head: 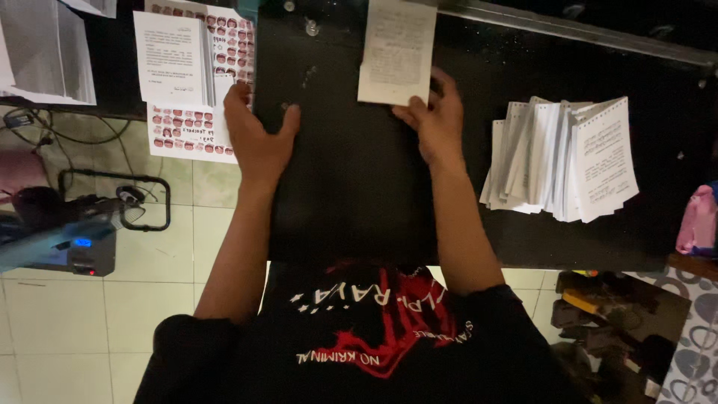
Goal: The person sorts a stack of papers on a black table, picking up individual sheets, folding them in half, and placing them into a separate pile. The person repeats this process for multiple sheets, handling them one at a time.
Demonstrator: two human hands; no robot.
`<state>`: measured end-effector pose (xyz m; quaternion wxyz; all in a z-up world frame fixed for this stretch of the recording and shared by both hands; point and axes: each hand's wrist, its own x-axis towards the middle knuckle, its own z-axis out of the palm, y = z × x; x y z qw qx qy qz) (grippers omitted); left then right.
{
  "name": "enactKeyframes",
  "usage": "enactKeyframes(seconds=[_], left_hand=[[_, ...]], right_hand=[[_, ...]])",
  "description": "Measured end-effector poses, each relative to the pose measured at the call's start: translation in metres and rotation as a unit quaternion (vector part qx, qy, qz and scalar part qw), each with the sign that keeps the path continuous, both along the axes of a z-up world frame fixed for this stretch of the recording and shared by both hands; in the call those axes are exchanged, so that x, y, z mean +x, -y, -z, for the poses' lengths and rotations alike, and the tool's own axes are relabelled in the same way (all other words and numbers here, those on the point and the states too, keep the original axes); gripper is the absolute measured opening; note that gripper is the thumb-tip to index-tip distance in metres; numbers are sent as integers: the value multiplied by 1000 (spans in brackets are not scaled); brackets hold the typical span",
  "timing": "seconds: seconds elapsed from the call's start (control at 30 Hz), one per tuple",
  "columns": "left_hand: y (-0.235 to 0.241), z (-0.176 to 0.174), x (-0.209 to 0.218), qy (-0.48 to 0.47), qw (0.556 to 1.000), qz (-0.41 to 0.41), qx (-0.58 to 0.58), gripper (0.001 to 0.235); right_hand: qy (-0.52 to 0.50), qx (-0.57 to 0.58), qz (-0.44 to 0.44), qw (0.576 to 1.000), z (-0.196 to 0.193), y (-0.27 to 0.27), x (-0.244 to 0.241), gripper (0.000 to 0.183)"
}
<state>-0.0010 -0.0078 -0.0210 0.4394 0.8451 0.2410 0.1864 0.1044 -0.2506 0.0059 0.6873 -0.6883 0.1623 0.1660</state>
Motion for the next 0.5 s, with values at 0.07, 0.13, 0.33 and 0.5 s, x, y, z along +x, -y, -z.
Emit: enactKeyframes(seconds=[0.07,0.13,0.33,0.5], left_hand=[[0,-14,5,7,999,17,-32,61],[0,-21,10,19,997,38,-62,55],[-3,-19,13,-44,995,78,-33,68],[-5,-12,11,-39,996,79,6,72]], right_hand=[[25,-4,-6,1000,11,0,15,53],[55,-8,-9,998,16,1,26,50],[13,4,7,1000,19,1,23,51],[35,29,4,999,30,7,25,54]])
